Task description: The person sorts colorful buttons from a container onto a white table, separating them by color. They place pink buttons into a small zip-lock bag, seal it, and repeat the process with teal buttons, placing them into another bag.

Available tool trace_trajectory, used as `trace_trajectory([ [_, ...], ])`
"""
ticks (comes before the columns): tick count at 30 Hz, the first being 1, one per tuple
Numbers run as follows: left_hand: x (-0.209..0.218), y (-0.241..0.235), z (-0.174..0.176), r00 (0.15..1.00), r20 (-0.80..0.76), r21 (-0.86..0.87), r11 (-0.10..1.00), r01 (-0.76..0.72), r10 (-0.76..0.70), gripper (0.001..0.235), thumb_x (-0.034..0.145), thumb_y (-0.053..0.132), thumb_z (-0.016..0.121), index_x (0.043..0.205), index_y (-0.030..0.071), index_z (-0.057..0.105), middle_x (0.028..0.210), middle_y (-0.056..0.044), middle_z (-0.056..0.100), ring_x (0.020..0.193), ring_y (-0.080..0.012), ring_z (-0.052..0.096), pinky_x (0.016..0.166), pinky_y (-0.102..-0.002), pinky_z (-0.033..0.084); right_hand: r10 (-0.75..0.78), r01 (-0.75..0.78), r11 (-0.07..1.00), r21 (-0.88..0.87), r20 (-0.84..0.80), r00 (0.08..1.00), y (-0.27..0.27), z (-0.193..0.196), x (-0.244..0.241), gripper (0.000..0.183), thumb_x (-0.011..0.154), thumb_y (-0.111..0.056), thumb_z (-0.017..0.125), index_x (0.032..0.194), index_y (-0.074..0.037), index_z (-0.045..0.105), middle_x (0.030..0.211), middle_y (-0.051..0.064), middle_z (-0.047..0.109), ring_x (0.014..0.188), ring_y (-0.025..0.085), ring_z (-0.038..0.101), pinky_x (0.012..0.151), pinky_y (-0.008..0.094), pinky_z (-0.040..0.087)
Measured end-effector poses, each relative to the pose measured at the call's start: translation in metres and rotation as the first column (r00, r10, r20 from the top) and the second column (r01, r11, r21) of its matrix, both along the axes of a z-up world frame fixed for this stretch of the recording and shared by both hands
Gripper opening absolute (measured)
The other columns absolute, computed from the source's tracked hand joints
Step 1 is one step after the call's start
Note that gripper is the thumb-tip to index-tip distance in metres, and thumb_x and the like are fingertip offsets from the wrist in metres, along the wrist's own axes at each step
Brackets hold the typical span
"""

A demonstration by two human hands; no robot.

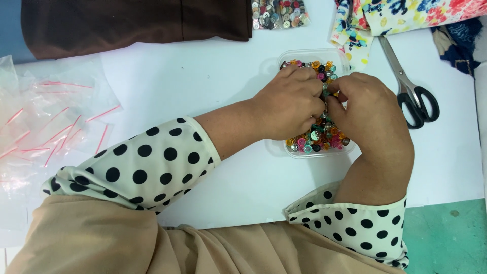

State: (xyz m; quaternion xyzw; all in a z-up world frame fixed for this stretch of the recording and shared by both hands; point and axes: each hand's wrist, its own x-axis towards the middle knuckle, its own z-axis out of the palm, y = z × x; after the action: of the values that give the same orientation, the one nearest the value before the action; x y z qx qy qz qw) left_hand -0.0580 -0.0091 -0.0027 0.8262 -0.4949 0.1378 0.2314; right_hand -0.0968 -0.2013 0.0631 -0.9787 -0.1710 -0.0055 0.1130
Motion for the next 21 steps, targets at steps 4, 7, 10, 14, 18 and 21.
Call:
trace_trajectory([
  [4, -0.004, -0.014, 0.0, 0.999, 0.033, 0.164, 0.985, -0.048, 0.043, 0.019, 0.079, 0.04, 0.074, 0.085, 0.024, 0.081, 0.093, 0.0, 0.066, 0.103, -0.0291, 0.054, 0.093, -0.05, 0.041, 0.002, -0.002, 1.0, -0.023, 0.025, 1.0, -0.003, -0.004, 0.001, 0.011, 0.094, -0.011, 0.068, 0.1, -0.003, 0.072, 0.088, 0.01, 0.068, 0.084, 0.034, 0.062, 0.063, 0.049, 0.048],
  [7, -0.006, -0.022, -0.008, 0.99, 0.098, 0.136, 0.984, -0.114, 0.102, 0.014, 0.078, 0.012, 0.07, 0.074, 0.025, 0.077, 0.079, 0.003, 0.063, 0.09, -0.0256, 0.051, 0.081, -0.046, 0.041, -0.009, 0.009, 1.0, 0.002, -0.007, 1.0, 0.001, -0.001, 0.0, 0.007, 0.096, -0.008, 0.066, 0.095, -0.002, 0.069, 0.088, 0.011, 0.067, 0.082, 0.033, 0.061, 0.062, 0.048, 0.048],
  [10, -0.006, -0.017, -0.001, 0.989, 0.109, 0.119, 0.986, -0.113, 0.1, 0.015, 0.079, 0.013, 0.07, 0.071, 0.025, 0.076, 0.076, 0.004, 0.061, 0.089, -0.0252, 0.05, 0.082, -0.045, 0.041, -0.012, 0.012, 1.0, -0.007, 0.016, 1.0, -0.002, -0.004, 0.0, 0.015, 0.098, -0.008, 0.067, 0.085, -0.002, 0.061, 0.084, 0.009, 0.063, 0.079, 0.032, 0.058, 0.059, 0.047, 0.045],
  [14, -0.014, 0.021, 0.021, 0.989, 0.068, -0.014, 0.991, -0.133, 0.133, 0.008, 0.076, 0.028, 0.079, 0.079, 0.021, 0.076, 0.085, 0.002, 0.058, 0.105, -0.0287, 0.052, 0.091, -0.045, 0.041, 0.098, -0.113, 0.99, 0.084, 0.167, 0.981, 0.002, -0.001, -0.003, 0.009, 0.097, -0.003, 0.071, 0.106, 0.0, 0.073, 0.094, 0.01, 0.069, 0.092, 0.033, 0.064, 0.075, 0.046, 0.05],
  [18, -0.031, 0.1, 0.045, 0.984, 0.001, -0.104, 0.979, -0.177, 0.178, 0.015, 0.081, 0.026, 0.086, 0.088, 0.017, 0.078, 0.09, 0.0, 0.058, 0.106, -0.0283, 0.052, 0.087, -0.046, 0.039, 0.254, -0.31, 0.948, 0.076, 0.406, 0.878, 0.021, 0.003, -0.008, 0.009, 0.108, 0.008, 0.078, 0.115, 0.01, 0.072, 0.1, 0.018, 0.068, 0.097, 0.039, 0.064, 0.088, 0.049, 0.054],
  [21, -0.051, 0.172, 0.043, 0.958, -0.097, -0.092, 0.956, -0.28, 0.271, 0.018, 0.083, 0.024, 0.088, 0.094, 0.017, 0.076, 0.096, -0.002, 0.059, 0.111, -0.0318, 0.054, 0.086, -0.05, 0.042, 0.328, -0.424, 0.902, 0.085, 0.503, 0.8, 0.05, -0.001, -0.019, 0.007, 0.108, 0.003, 0.076, 0.109, 0.009, 0.072, 0.102, 0.021, 0.069, 0.092, 0.04, 0.064, 0.088, 0.051, 0.054],
])
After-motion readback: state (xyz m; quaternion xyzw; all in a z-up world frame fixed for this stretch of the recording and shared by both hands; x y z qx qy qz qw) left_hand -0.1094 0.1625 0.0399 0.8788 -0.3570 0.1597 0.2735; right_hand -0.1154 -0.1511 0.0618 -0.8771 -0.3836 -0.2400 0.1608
